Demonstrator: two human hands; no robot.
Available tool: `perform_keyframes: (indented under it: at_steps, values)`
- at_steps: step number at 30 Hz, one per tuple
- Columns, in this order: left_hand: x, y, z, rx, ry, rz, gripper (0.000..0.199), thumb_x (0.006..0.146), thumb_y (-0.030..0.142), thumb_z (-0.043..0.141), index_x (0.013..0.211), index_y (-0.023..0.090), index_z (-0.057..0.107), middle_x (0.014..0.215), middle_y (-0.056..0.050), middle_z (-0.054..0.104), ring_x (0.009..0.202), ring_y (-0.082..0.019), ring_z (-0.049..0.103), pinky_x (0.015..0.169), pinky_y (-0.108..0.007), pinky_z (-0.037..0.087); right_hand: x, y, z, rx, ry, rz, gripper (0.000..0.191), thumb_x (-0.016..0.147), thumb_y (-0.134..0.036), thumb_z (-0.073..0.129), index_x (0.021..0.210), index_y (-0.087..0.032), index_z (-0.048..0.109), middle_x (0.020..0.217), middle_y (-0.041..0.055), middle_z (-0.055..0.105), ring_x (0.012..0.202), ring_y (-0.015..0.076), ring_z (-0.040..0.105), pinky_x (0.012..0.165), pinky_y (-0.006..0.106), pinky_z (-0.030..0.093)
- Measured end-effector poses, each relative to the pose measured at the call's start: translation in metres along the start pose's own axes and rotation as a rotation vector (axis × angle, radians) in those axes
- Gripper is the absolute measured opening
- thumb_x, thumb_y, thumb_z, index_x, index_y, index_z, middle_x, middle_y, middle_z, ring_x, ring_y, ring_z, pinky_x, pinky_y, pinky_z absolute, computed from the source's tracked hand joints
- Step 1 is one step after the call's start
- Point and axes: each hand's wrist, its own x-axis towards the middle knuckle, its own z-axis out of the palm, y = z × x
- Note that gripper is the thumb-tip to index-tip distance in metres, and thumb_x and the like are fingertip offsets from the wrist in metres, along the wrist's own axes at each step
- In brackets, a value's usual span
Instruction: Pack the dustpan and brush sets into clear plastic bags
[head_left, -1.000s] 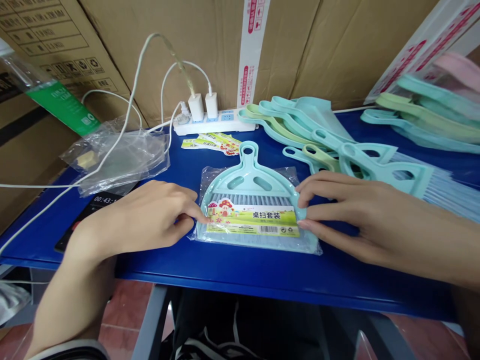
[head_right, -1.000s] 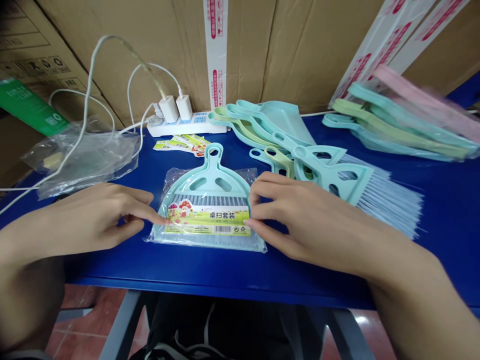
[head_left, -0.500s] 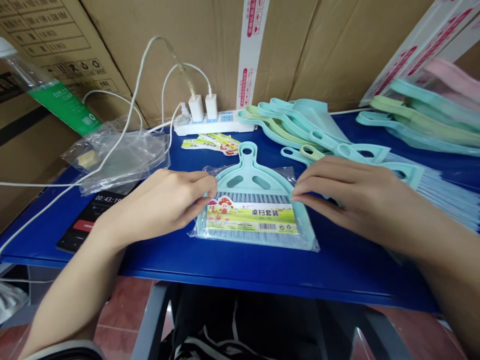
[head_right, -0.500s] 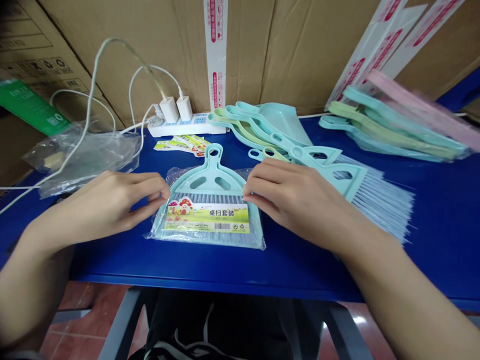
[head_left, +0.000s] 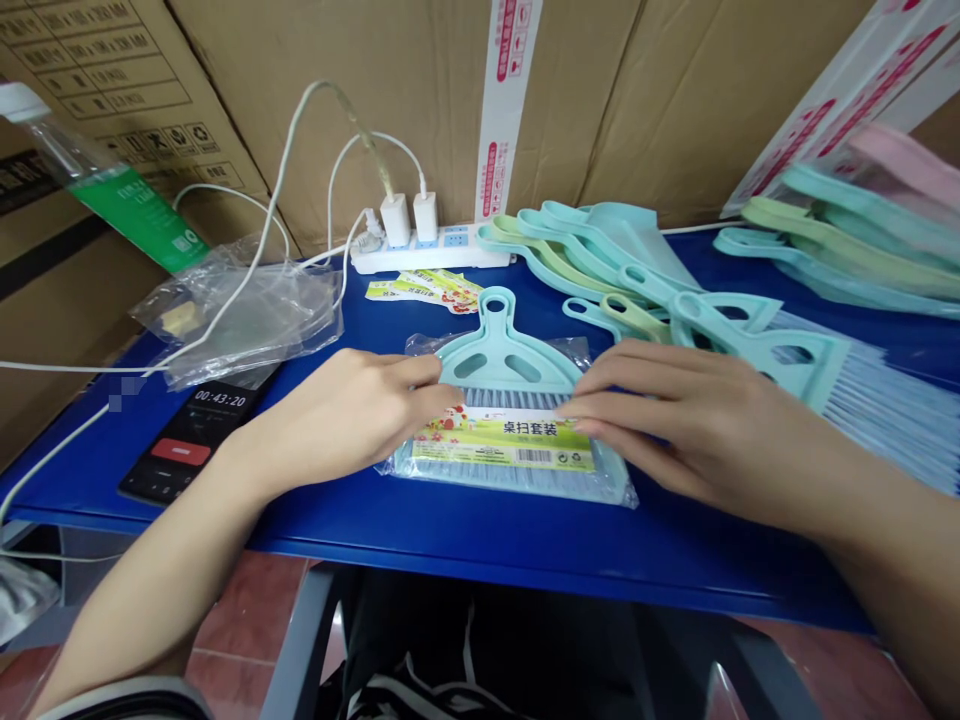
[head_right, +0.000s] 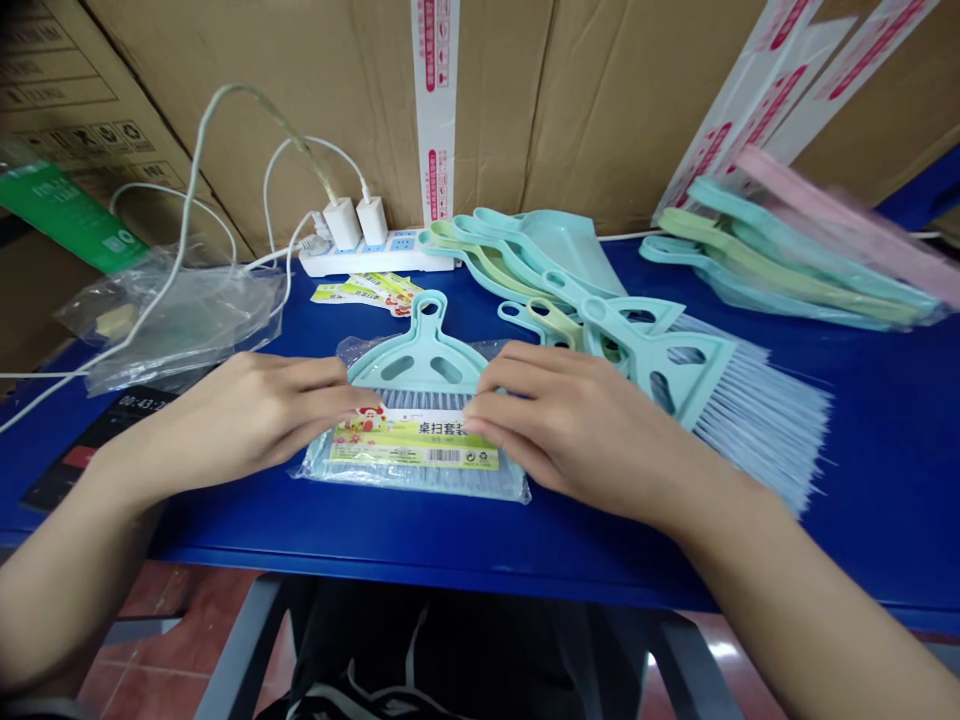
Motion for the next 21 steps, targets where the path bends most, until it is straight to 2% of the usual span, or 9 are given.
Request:
perform_keyframes:
  at_steps: [4, 8, 13, 17, 21]
  values:
    - [0.002, 0.005, 0.006, -0.024, -0.023, 0.122, 0.036, 0.101, 0.018, 0.037, 0.125, 0.024, 0.064, 0.085, 0.0, 0.063, 0.056, -0.011, 0.053, 0.053, -0.025, 0.039, 0.0, -0.007, 0.006, 0.082, -0.068, -0.073, 0.032, 0.103, -0.027, 0.042, 0.108, -0.021, 0.073, 0.102, 0.0097, 0.07, 0.094, 0.0232, 0.063, 0.085, 0.04, 0.054]
    - [0.004, 0.007, 0.01, -0.066, -0.016, 0.17, 0.035, 0.103, 0.022, 0.037, 0.124, 0.023, 0.065, 0.082, 0.0, 0.061, 0.055, -0.012, 0.052, 0.05, -0.027, 0.036, -0.001, -0.009, 0.011, 0.113, -0.121, -0.056, 0.033, 0.103, -0.031, 0.044, 0.118, -0.022, 0.072, 0.114, 0.0121, 0.069, 0.108, 0.027, 0.061, 0.087, 0.044, 0.055]
    - [0.003, 0.007, 0.01, -0.096, 0.012, 0.192, 0.037, 0.104, 0.022, 0.034, 0.117, 0.022, 0.069, 0.079, -0.001, 0.062, 0.058, -0.013, 0.055, 0.049, -0.028, 0.036, -0.002, -0.006, 0.012, 0.1, -0.112, -0.057, 0.033, 0.102, -0.029, 0.046, 0.118, -0.022, 0.073, 0.113, 0.0119, 0.07, 0.11, 0.0277, 0.061, 0.091, 0.046, 0.055]
    - [0.0, 0.001, 0.011, -0.033, 0.05, 0.092, 0.034, 0.104, 0.027, 0.038, 0.115, 0.023, 0.07, 0.078, 0.0, 0.065, 0.059, -0.013, 0.059, 0.053, -0.027, 0.039, -0.003, -0.003, 0.009, 0.095, -0.099, -0.062, 0.034, 0.102, -0.025, 0.044, 0.111, -0.023, 0.076, 0.113, 0.0106, 0.072, 0.108, 0.0269, 0.062, 0.089, 0.044, 0.056]
    - [0.0, -0.006, 0.011, 0.136, 0.045, -0.122, 0.037, 0.104, 0.035, 0.039, 0.117, 0.022, 0.071, 0.081, -0.003, 0.069, 0.064, -0.018, 0.067, 0.052, -0.029, 0.039, -0.004, 0.002, 0.002, 0.148, -0.096, -0.048, 0.032, 0.101, -0.027, 0.048, 0.093, -0.023, 0.079, 0.114, 0.0092, 0.073, 0.111, 0.0274, 0.062, 0.089, 0.044, 0.056]
